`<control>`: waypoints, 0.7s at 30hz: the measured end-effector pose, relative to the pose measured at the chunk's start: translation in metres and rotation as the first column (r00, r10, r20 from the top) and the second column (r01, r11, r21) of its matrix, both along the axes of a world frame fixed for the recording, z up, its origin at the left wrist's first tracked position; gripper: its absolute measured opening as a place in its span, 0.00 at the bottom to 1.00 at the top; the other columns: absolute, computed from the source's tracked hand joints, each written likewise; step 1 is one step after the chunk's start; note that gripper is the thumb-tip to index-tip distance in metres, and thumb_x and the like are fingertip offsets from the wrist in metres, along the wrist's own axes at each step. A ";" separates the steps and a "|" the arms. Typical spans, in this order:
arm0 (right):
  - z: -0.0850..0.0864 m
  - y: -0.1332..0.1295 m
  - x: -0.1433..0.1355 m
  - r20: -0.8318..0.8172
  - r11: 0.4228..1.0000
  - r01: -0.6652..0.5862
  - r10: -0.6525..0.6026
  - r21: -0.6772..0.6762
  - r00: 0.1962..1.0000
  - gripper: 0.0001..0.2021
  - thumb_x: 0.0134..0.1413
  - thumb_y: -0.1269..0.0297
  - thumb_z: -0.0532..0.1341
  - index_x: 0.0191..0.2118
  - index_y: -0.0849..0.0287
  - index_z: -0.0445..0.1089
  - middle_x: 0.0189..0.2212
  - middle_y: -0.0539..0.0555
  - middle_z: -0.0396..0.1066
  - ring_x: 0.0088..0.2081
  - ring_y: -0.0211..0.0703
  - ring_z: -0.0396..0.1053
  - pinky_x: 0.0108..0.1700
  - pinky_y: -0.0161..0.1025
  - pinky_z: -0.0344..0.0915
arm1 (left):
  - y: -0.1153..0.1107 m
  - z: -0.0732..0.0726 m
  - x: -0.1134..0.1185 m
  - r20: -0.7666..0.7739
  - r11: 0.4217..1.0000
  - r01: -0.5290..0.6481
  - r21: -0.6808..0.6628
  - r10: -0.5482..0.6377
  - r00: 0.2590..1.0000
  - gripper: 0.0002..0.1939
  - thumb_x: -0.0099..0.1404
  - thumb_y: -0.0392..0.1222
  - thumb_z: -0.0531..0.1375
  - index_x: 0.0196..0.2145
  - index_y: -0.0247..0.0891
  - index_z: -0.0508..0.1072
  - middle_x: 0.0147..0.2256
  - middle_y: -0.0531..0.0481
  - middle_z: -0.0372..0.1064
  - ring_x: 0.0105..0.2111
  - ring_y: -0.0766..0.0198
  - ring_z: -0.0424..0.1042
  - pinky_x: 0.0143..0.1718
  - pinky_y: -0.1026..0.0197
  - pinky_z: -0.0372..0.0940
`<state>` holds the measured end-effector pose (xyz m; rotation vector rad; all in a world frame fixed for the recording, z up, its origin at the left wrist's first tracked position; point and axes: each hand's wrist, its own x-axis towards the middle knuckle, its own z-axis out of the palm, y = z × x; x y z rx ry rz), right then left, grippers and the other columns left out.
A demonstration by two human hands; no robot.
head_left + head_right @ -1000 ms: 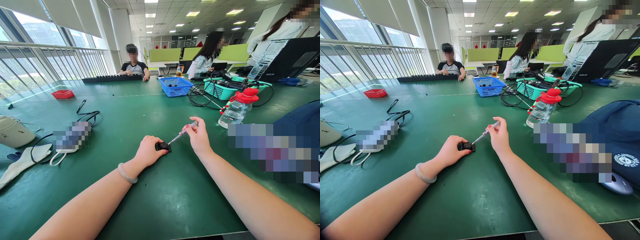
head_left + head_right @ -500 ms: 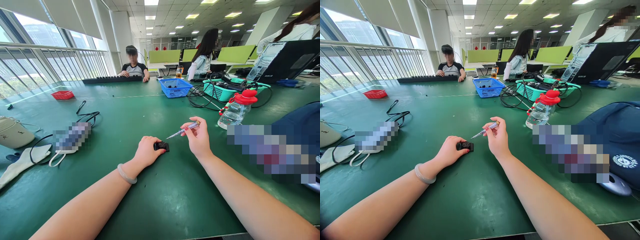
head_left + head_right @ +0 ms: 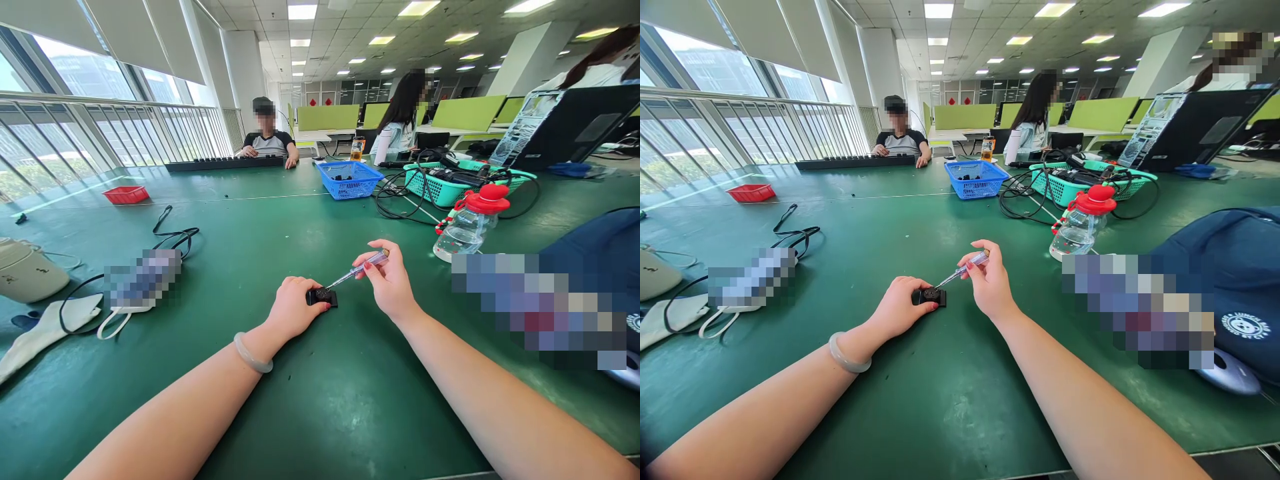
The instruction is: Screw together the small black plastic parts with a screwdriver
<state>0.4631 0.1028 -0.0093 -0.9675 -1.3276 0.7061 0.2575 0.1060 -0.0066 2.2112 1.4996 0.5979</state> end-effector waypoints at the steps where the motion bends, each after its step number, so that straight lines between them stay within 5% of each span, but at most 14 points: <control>1: 0.000 0.000 0.000 0.004 1.000 0.001 -0.001 0.003 1.000 0.17 0.58 0.52 0.62 0.48 0.50 0.58 0.33 0.48 0.74 0.28 0.40 0.71 0.38 0.47 0.72 | 0.000 0.000 0.000 0.001 1.000 -0.001 0.003 0.001 1.000 0.11 0.58 0.44 0.68 0.40 0.43 0.78 0.42 0.47 0.77 0.50 0.49 0.68 0.55 0.47 0.63; 21: -0.002 0.001 -0.001 0.005 1.000 0.028 -0.028 0.013 1.000 0.18 0.59 0.51 0.61 0.50 0.51 0.57 0.34 0.49 0.75 0.28 0.40 0.71 0.38 0.47 0.73 | 0.001 -0.001 -0.001 0.008 1.000 -0.009 0.021 0.009 1.000 0.12 0.57 0.44 0.68 0.40 0.42 0.78 0.42 0.47 0.77 0.50 0.48 0.68 0.55 0.46 0.64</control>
